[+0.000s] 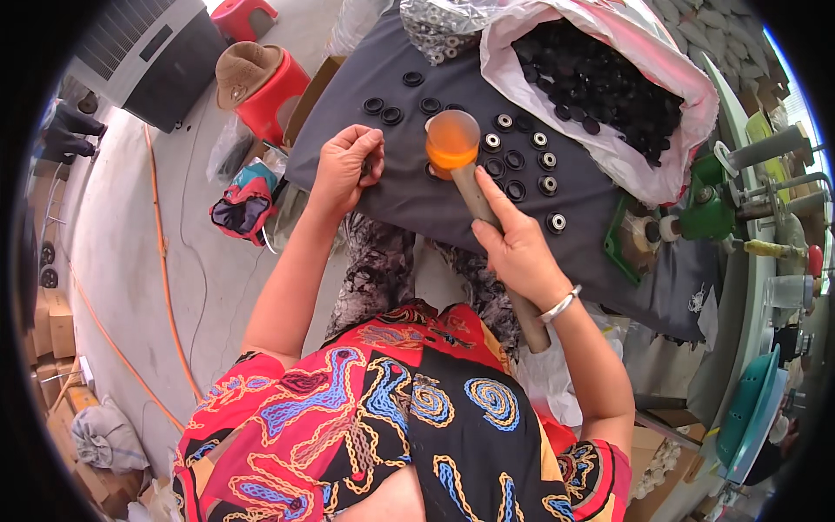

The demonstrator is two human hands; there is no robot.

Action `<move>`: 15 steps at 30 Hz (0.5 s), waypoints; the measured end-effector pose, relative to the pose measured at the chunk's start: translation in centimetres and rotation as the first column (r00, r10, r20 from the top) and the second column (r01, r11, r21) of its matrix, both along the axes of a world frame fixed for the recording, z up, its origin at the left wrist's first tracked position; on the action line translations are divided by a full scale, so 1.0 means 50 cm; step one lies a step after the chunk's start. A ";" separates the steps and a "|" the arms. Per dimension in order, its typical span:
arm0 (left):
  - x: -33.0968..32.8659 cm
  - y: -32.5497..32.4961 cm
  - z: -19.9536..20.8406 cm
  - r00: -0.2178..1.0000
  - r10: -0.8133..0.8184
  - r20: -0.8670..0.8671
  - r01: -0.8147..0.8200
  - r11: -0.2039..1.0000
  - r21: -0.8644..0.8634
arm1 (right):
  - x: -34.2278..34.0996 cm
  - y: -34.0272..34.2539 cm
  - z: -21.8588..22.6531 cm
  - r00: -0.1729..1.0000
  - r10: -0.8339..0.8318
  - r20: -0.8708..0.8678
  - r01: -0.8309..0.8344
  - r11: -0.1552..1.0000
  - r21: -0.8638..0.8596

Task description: The person assembles small mechanical components by hand, placing metal inserts into black rubber rings and arranging them on a table. They use a hammer to secure the components and operate a green manual press machine to process the items.

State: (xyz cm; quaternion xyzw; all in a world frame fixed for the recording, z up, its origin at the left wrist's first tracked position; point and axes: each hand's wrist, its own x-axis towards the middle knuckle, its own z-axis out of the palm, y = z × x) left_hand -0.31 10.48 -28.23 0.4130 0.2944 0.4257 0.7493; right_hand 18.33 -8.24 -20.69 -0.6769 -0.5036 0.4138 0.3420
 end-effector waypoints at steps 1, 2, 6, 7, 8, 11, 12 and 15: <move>-0.001 0.002 -0.003 1.000 0.003 -0.002 -0.003 1.000 -0.002 | -0.001 0.006 0.008 0.997 -0.030 -0.075 0.027 0.999 -0.042; -0.002 0.004 -0.006 1.000 0.004 -0.003 -0.004 1.000 -0.004 | -0.006 0.006 0.012 0.995 -0.037 -0.090 0.036 0.999 -0.014; -0.008 0.001 -0.013 1.000 -0.005 0.027 0.005 1.000 0.003 | -0.028 0.008 0.036 0.999 -0.036 -0.023 0.039 0.987 0.158; -0.010 0.002 -0.015 1.000 -0.009 0.030 0.008 1.000 0.014 | -0.030 0.013 0.018 1.000 -0.001 0.015 -0.001 0.989 0.146; -0.005 0.009 -0.012 0.999 -0.026 0.034 0.025 0.999 0.031 | -0.028 0.020 -0.007 0.998 0.021 0.054 -0.028 0.990 0.138; -0.012 0.008 -0.017 1.000 -0.009 -0.002 0.009 1.000 0.016 | -0.020 0.016 -0.006 0.999 0.017 -0.040 -0.017 1.000 -0.001; -0.010 0.011 -0.016 1.000 -0.017 0.026 0.017 1.000 0.022 | -0.012 0.013 -0.006 0.995 0.001 -0.101 0.000 1.000 0.009; -0.011 0.014 -0.023 0.998 -0.023 0.050 0.020 0.999 0.044 | 0.010 0.023 0.027 0.990 -0.102 -0.102 0.113 0.988 0.106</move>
